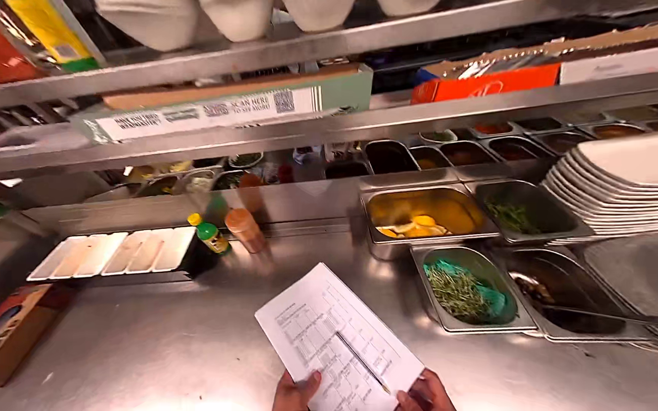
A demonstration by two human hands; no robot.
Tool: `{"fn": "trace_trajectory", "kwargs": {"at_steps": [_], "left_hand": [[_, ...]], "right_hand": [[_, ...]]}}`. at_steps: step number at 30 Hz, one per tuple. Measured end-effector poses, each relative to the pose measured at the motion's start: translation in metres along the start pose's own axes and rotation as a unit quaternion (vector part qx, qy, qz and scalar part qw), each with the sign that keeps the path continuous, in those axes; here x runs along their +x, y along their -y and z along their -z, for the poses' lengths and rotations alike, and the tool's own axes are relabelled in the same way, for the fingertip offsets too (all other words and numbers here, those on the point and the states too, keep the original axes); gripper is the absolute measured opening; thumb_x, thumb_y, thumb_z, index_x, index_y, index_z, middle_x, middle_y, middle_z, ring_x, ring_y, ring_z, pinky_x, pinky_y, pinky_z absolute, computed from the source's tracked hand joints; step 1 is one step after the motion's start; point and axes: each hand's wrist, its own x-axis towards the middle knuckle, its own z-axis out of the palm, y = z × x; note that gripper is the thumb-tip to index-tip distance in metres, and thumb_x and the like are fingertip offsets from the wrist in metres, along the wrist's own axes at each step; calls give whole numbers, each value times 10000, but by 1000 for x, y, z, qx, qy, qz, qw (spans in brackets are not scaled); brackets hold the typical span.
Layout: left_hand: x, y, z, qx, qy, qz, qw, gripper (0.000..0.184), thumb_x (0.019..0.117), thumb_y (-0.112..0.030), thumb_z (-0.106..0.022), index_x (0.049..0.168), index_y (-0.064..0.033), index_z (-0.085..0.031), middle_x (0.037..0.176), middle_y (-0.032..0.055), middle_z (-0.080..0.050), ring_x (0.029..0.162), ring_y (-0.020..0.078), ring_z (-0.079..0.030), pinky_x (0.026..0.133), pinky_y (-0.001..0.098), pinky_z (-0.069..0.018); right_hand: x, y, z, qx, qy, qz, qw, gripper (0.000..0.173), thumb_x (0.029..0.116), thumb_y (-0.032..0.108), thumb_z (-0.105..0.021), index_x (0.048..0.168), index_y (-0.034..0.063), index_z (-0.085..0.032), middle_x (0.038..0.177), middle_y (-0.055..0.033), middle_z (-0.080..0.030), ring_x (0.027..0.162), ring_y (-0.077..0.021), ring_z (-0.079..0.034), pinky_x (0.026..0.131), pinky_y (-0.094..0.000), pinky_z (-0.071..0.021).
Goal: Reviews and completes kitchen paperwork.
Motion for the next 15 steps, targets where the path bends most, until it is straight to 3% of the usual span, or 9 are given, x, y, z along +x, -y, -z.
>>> {"fn": "trace_trajectory", "kwargs": {"at_steps": [2, 3, 4, 6, 7, 10, 12, 15], "left_hand": [[2, -7, 1, 38, 21, 16, 999, 379, 944, 35, -644, 1299, 76, -519, 1033, 183, -751, 925, 250, -757, 864, 443, -632], [2, -10, 2, 65, 20, 23, 997, 394, 958, 5, -641, 1327, 63, -516, 1062, 186, -744, 937, 255, -755, 860, 446, -632], [0, -10, 3, 88, 12, 28, 996, 405, 972, -18, -629, 1353, 49, -509, 1082, 190, -734, 939, 262, -752, 843, 451, -634], [-6, -9, 3, 124, -14, 29, 992, 393, 990, -24, -593, 1367, 33, -496, 1061, 192, -734, 896, 267, -758, 786, 454, -643], [-10, -8, 3, 145, -28, 25, 989, 414, 989, -26, -579, 1387, 25, -479, 1055, 189, -737, 881, 266, -758, 772, 457, -642], [-29, -9, 0, 199, -41, 6, 979, 705, 957, -27, -573, 1582, 21, -251, 1216, 229, -680, 944, 274, -735, 829, 457, -614], [-37, -11, -3, 212, -30, 0, 977, 823, 936, -17, -581, 1616, 27, -119, 1356, 276, -584, 988, 283, -719, 885, 445, -593], [-43, -7, -6, 221, -28, 3, 975, 858, 911, -37, -608, 1616, 33, -124, 1464, 307, -471, 1052, 297, -688, 930, 429, -570]], "right_hand": [[2, 9, 8, -118, -64, 41, 990, 719, 867, 44, -743, 1467, -122, -385, 1055, -199, -653, 774, -233, -683, 686, -401, -610], [4, 17, 12, -184, -75, 63, 978, 745, 858, 84, -756, 1474, -133, -396, 1063, -223, -623, 801, -261, -646, 702, -418, -577], [7, 24, 13, -240, -72, 94, 964, 676, 856, 127, -766, 1416, -129, -486, 1025, -230, -626, 793, -285, -630, 696, -440, -560], [17, 33, 10, -321, -12, 140, 936, 437, 885, 239, -769, 1215, -36, -691, 921, -183, -677, 737, -293, -660, 655, -474, -575], [24, 37, 4, -357, 31, 142, 923, 405, 899, 315, -762, 1164, 10, -731, 909, -165, -696, 727, -297, -675, 642, -490, -579], [42, 50, -18, -475, 151, 69, 864, 526, 908, 494, -722, 1199, 56, -717, 1056, -189, -736, 918, -382, -729, 749, -579, -578], [55, 56, -27, -511, 209, 33, 833, 491, 937, 485, -680, 1184, 61, -696, 1039, -187, -738, 958, -385, -727, 783, -579, -566], [66, 61, -25, -490, 285, -3, 824, 350, 1010, 372, -598, 1145, 64, -697, 995, -169, -740, 988, -364, -717, 849, -576, -542]]}}
